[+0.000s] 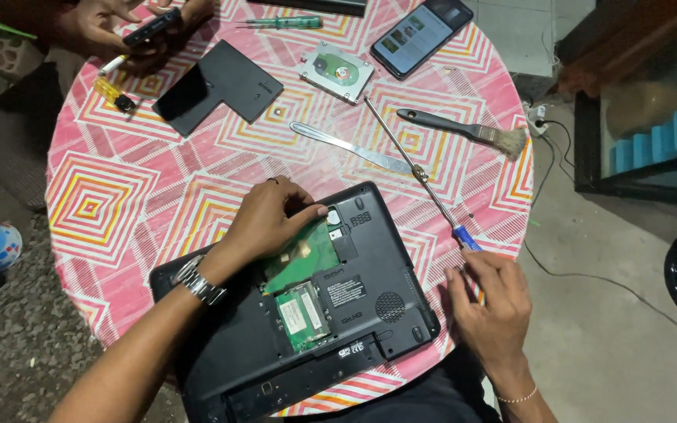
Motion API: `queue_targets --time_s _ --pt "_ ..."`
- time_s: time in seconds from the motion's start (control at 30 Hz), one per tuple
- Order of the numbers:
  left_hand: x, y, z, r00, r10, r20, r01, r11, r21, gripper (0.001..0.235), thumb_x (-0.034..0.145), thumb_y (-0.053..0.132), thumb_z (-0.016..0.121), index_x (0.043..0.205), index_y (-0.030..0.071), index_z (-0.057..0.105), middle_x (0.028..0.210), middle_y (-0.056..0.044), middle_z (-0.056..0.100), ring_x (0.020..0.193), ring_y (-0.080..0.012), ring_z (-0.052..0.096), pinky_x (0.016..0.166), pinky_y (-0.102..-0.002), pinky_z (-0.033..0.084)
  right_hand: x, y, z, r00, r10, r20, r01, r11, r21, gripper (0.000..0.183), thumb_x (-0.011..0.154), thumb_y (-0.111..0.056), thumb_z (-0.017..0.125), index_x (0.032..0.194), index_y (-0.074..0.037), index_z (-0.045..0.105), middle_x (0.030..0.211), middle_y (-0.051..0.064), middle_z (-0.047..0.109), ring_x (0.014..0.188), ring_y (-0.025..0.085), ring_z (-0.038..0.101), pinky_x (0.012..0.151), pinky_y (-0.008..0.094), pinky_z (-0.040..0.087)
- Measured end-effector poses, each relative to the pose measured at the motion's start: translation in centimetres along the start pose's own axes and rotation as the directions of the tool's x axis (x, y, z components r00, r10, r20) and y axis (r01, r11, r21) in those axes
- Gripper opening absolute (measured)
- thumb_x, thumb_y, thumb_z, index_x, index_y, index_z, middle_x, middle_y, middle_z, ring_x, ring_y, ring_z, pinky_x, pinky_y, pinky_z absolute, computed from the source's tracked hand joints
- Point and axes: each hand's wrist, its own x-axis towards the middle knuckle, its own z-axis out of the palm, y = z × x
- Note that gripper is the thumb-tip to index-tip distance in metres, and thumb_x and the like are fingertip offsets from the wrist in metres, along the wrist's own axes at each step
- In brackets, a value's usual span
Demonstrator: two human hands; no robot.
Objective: The person removes the back cover of a laptop and uses a screwdriver to unscrew and remove the hard drive. They then insert a new hard drive into the bay, secure it with screws, and place the back cover back onto the laptop.
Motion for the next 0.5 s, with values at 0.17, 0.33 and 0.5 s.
queue_targets --time_s 0.17,0.33,0.5 --pt "-0.2 1.2 -0.8 0.999 -0.01 0.049 0.013 0.998 -0.069 0.032 0.091 0.045 0.073 0.093 0.013 0.079 0.09 -0.004 0.074 0.082 -0.0222 0.067 0.068 -0.038 0.047 2.2 1.2 0.5 0.997 0.077 0.015 -0.071 0.966 -0.247 0.04 0.094 -0.024 0.082 0.121 0.003 0.07 0.114 0.021 0.061 0.099 0.037 0.059 0.085 0.048 0.052" --pt "-0.2 1.7 -1.2 0.994 -0.093 0.054 0.098 0.991 -0.096 0.026 0.089 0.04 0.076 0.087 0.014 0.078 0.085 -0.001 0.073 0.076 -0.0173 0.065 0.069 -0.035 0.047 2.7 2.0 1.8 0.991 0.125 0.05 -0.118 0.984 -0.133 0.02 0.1 -0.01 0.069 0.115 0.004 0.066 0.102 0.018 0.059 0.094 0.031 0.056 0.084 0.045 0.048" --pt "-1.4 3.3 -0.6 0.986 0.078 -0.149 -0.094 0.99 -0.101 0.026 0.091 0.028 0.076 0.106 0.007 0.073 0.097 -0.009 0.066 0.083 -0.0219 0.065 0.072 -0.034 0.056 0.6 3.0 1.7 0.983 0.178 0.037 -0.179 0.984 0.02 0.019 0.103 -0.01 0.062 0.115 0.003 0.057 0.105 0.018 0.061 0.094 0.031 0.059 0.086 0.043 0.048"
